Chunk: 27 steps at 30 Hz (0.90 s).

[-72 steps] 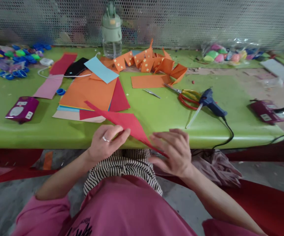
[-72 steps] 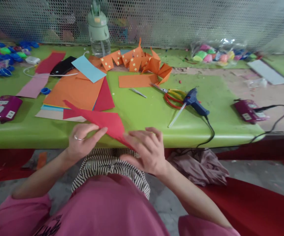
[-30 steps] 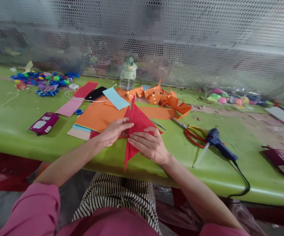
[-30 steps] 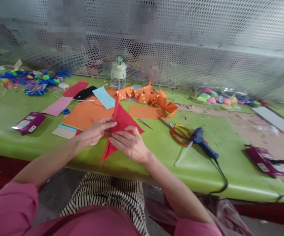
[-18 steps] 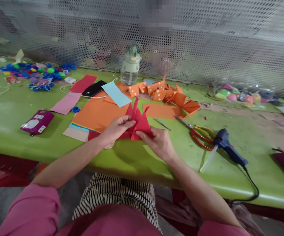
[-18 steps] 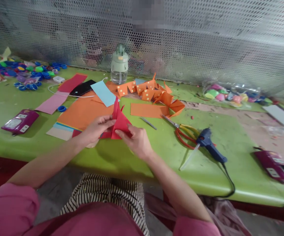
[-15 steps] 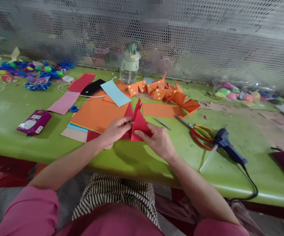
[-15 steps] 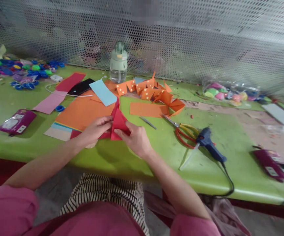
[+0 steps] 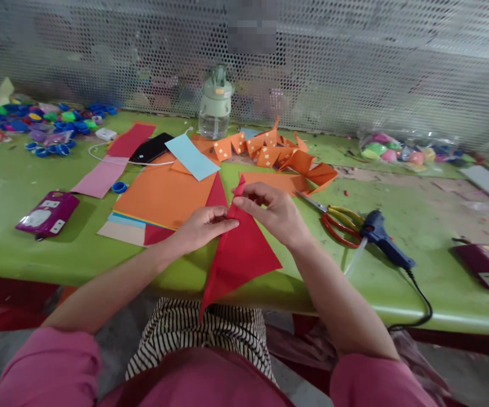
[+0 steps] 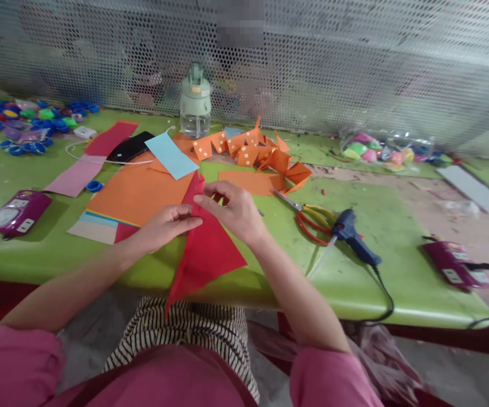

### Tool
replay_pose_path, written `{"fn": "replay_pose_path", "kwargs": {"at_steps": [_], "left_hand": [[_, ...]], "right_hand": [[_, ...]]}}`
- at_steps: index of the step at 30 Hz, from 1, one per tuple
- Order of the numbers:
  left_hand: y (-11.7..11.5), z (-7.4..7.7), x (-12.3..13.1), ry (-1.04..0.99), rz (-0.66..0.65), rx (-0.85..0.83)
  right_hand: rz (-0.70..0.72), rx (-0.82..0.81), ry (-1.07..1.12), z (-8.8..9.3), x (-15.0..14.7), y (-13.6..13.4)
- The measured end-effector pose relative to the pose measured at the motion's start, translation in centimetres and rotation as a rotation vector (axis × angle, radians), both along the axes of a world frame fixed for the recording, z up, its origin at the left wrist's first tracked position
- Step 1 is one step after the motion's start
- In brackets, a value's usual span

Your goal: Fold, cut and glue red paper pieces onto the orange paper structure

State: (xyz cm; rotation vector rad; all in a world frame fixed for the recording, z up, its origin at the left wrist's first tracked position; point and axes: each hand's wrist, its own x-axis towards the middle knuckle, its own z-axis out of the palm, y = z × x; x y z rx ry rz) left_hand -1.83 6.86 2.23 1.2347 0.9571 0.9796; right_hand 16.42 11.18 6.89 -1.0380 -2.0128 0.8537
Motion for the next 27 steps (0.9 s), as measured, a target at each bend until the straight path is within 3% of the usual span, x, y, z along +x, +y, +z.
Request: {"fn": "replay_pose_path", "kwargs": {"at_steps": [10, 21, 24, 27], "left_hand": [[-0.5, -0.4, 0.3, 0.155, 0.029, 0.096], [-0.8, 0.3, 0.3, 0.249, 0.021, 0.167], [-1.1, 0.0, 0.5, 0.294, -0.046, 0.161], [-1.4, -0.4, 0.9, 0.329, -0.118, 0.145]], "right_hand": [[0.082, -0.312, 0.234, -1.7, -0.9, -0.7], [0.093, -0.302, 0.268, -2.0, -1.1, -0.8], [-0.009, -0.298, 0.371, -1.9, -0.5, 0.2], [-0.18, -0.195, 0.473, -1.2, 0.6, 1.5]]}}
